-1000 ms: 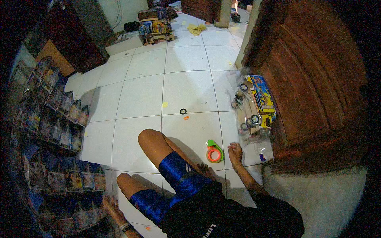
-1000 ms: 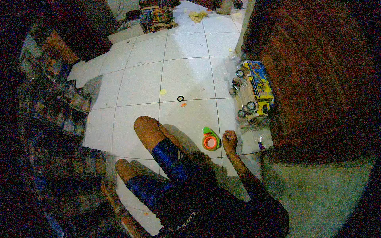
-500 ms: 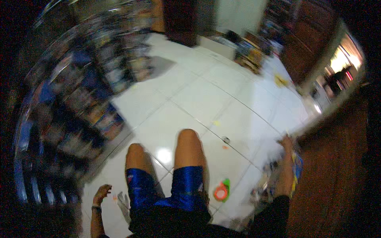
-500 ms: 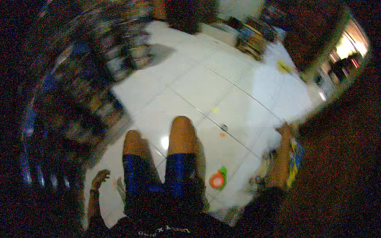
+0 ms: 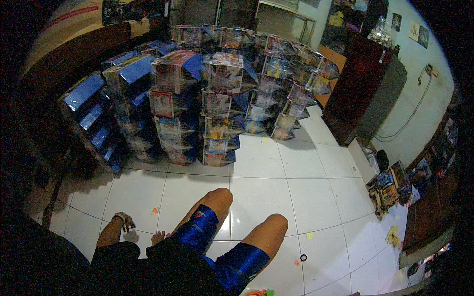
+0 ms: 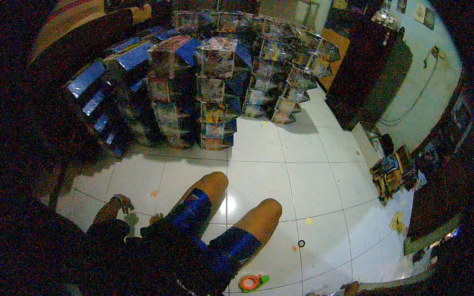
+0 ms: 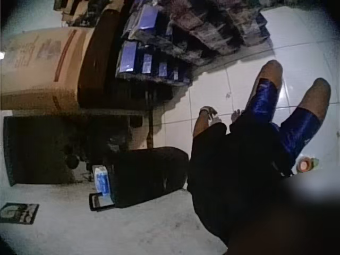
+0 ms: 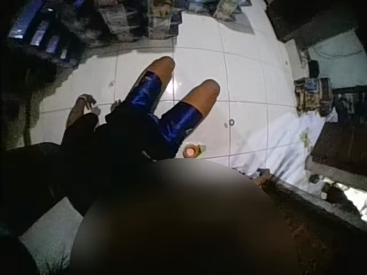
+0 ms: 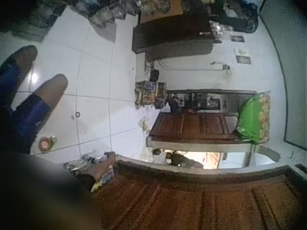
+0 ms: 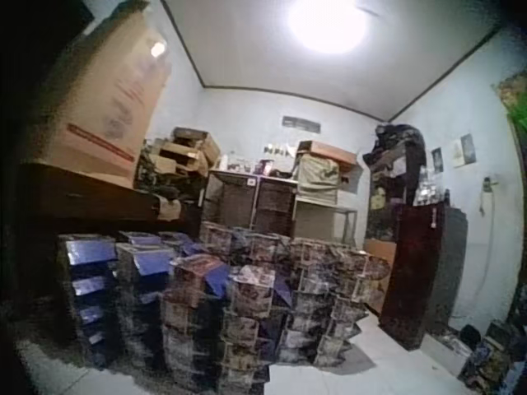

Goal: The person sits on the floor and repeatedly wraps small rectangular boxes with clear plastic film using a handheld tape dispenser. They smooth the film, tear off pieces of tape, and seal each box before placing it aside.

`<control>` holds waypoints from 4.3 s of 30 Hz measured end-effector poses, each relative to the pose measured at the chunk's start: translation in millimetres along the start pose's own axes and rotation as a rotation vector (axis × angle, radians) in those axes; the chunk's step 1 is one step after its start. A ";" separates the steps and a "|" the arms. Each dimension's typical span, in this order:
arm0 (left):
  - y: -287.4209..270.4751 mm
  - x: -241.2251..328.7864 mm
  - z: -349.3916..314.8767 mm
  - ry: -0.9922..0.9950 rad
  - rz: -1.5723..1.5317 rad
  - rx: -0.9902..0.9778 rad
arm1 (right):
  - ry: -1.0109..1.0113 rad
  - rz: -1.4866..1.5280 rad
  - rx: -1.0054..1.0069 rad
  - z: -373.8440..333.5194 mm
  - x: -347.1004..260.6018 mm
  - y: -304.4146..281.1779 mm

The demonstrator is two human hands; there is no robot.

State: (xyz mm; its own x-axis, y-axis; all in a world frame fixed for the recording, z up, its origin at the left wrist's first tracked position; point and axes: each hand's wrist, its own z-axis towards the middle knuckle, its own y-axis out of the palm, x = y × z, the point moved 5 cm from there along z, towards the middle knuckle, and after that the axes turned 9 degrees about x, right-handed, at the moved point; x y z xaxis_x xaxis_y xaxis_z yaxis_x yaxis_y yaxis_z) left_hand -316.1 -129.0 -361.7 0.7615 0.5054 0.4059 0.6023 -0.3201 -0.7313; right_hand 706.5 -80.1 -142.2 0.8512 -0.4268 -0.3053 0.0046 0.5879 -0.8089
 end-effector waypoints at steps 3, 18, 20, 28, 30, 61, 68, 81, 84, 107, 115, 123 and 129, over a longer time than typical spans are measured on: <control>-1.0 33.4 30.0 0.134 0.108 0.035 | -0.003 0.110 0.010 -22.2 -45.7 -9.7; -40.8 437.4 -14.6 0.947 -0.369 0.509 | 0.177 0.505 0.404 1.2 -115.1 -253.3; -37.6 484.8 -58.8 1.068 -0.458 0.436 | 0.116 0.576 0.476 27.1 -140.9 -297.9; -35.6 544.3 -157.5 1.046 -0.680 0.116 | -0.096 0.802 0.375 115.3 -323.4 -271.9; -46.4 539.0 -153.4 1.166 -0.512 0.372 | -0.171 0.955 0.288 108.2 -362.8 -244.4; -128.9 425.9 -98.4 1.424 -0.042 0.772 | -0.010 1.111 0.084 129.3 -414.8 -57.2; 69.7 350.0 -152.5 1.294 -0.106 0.114 | -0.576 1.175 -0.063 69.2 -466.1 -81.6; 131.6 354.0 -141.4 1.068 0.446 0.176 | -1.180 0.671 -0.422 -132.0 -476.1 72.9; 129.9 351.3 -142.2 1.045 0.424 0.131 | -0.838 0.562 -0.960 -142.7 -491.8 117.8; -120.5 435.1 -84.1 1.106 -0.309 0.874 | -0.045 1.055 -0.189 136.5 -384.7 -78.0; -167.4 478.3 -84.7 1.289 -0.310 0.697 | 0.075 1.219 -0.175 118.1 -354.7 -59.2; -186.5 486.0 -69.0 1.297 -0.340 0.678 | 0.094 1.198 -0.199 90.9 -328.6 -42.3; -180.2 469.8 -31.3 1.237 -0.339 0.658 | 0.151 1.017 -0.200 97.2 -328.1 -16.0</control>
State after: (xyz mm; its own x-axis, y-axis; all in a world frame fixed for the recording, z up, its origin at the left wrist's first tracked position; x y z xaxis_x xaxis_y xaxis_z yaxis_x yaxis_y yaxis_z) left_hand -59.4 141.0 -22.1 0.5280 -0.6344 0.5646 0.8348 0.2657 -0.4821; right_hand 478.1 117.4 19.7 0.3305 0.1161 -0.9366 -0.7757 0.5988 -0.1994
